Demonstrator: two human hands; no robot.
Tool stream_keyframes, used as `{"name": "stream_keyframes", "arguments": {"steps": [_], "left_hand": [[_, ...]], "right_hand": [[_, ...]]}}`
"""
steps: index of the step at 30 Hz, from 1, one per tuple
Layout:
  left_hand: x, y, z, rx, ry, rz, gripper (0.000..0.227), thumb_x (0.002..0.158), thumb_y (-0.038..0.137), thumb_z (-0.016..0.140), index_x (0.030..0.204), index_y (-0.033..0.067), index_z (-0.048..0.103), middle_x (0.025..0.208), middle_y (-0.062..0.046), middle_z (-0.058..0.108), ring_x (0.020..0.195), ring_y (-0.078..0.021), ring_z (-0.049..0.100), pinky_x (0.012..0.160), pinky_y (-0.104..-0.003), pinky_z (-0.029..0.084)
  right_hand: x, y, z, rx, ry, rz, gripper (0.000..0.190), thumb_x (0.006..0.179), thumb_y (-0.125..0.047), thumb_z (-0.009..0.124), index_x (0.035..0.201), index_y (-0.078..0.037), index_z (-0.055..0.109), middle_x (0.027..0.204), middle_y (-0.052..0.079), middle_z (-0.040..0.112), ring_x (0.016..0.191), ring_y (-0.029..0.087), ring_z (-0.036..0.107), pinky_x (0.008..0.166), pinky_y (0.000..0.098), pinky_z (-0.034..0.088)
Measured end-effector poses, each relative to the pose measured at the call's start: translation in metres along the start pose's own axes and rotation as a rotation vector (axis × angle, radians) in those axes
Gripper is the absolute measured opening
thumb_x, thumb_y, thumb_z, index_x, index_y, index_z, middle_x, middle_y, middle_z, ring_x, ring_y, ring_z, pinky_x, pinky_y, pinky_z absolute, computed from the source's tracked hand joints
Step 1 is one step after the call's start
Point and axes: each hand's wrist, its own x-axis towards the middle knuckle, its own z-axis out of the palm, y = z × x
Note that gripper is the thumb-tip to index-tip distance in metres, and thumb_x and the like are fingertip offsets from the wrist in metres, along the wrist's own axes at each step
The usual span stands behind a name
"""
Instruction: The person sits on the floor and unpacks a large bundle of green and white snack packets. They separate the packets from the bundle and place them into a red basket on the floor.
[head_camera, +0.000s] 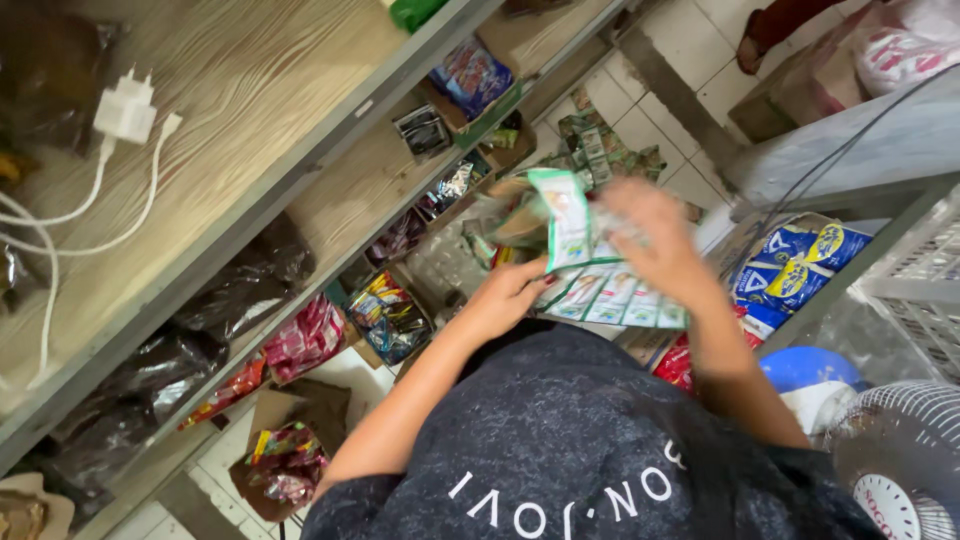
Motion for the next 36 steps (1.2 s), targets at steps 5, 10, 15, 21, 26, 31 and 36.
{"name": "stream_keyframes", "arguments": {"steps": [5, 10, 15, 21, 26, 31, 36], "left_hand": [[-0.016, -0.017, 0.008, 0.051, -0.001, -0.007, 0.032, 0.097, 0.012, 0.06, 0.128, 0.0078, 0.067, 0.109, -0.022, 0.073, 0.099, -0.0352, 0.071, 0.085, -0.042, 0.053], [-0.023, -0.011, 0.012, 0.104, -0.077, -0.143, 0.03, 0.097, 0.014, 0.061, 0.125, 0.0097, 0.07, 0.101, -0.021, 0.074, 0.09, -0.0326, 0.074, 0.083, -0.041, 0.055], [-0.021, 0.002, -0.005, 0.113, -0.044, 0.062, 0.023, 0.09, 0.013, 0.072, 0.11, 0.0025, 0.072, 0.111, -0.018, 0.073, 0.104, -0.0339, 0.069, 0.092, -0.041, 0.052], [-0.013, -0.054, 0.012, -0.019, -0.052, 0.034, 0.021, 0.095, 0.016, 0.072, 0.111, 0.003, 0.075, 0.111, -0.01, 0.075, 0.106, -0.0237, 0.068, 0.096, -0.036, 0.05], [-0.026, -0.101, 0.039, -0.137, 0.103, -0.213, 0.022, 0.099, 0.02, 0.069, 0.109, 0.0003, 0.075, 0.09, -0.004, 0.077, 0.084, -0.0102, 0.063, 0.08, -0.031, 0.054], [-0.023, -0.106, 0.043, -0.192, 0.117, -0.142, 0.023, 0.103, 0.019, 0.066, 0.11, -0.0018, 0.073, 0.096, 0.001, 0.076, 0.091, -0.0065, 0.064, 0.083, -0.028, 0.054], [-0.015, -0.096, 0.045, -0.436, 0.039, -0.232, 0.025, 0.101, 0.02, 0.067, 0.112, -0.0021, 0.074, 0.1, 0.001, 0.075, 0.091, -0.0068, 0.064, 0.084, -0.027, 0.053]], "right_hand": [[-0.034, 0.009, 0.046, 0.32, -0.398, 0.111, 0.05, 0.082, -0.033, 0.08, 0.125, -0.01, 0.068, 0.128, 0.013, 0.068, 0.118, 0.033, 0.062, 0.103, 0.0443, 0.045], [-0.036, 0.015, 0.058, 0.215, -0.456, 0.002, 0.04, 0.08, -0.033, 0.083, 0.114, -0.012, 0.077, 0.114, 0.015, 0.07, 0.107, 0.034, 0.063, 0.096, 0.0468, 0.042], [-0.046, 0.006, 0.063, 0.558, -0.365, -0.037, 0.027, 0.09, -0.026, 0.073, 0.109, -0.006, 0.075, 0.107, 0.013, 0.074, 0.095, 0.032, 0.071, 0.085, 0.0391, 0.054], [-0.056, 0.0, 0.068, 0.527, -0.322, 0.104, 0.02, 0.091, -0.021, 0.07, 0.095, -0.002, 0.073, 0.091, 0.014, 0.068, 0.082, 0.031, 0.069, 0.073, 0.0405, 0.053], [-0.052, -0.003, 0.068, 0.328, -0.392, 0.375, 0.027, 0.087, -0.03, 0.071, 0.092, -0.003, 0.069, 0.077, 0.016, 0.066, 0.072, 0.033, 0.066, 0.065, 0.044, 0.048], [-0.055, 0.007, 0.077, 0.28, -0.264, 0.217, 0.024, 0.087, -0.031, 0.07, 0.087, -0.007, 0.073, 0.071, 0.014, 0.067, 0.067, 0.034, 0.065, 0.06, 0.0449, 0.047], [-0.062, 0.018, 0.07, 0.321, -0.279, 0.169, 0.025, 0.088, -0.031, 0.071, 0.079, -0.008, 0.072, 0.066, 0.012, 0.064, 0.062, 0.031, 0.065, 0.057, 0.0431, 0.046]]}}
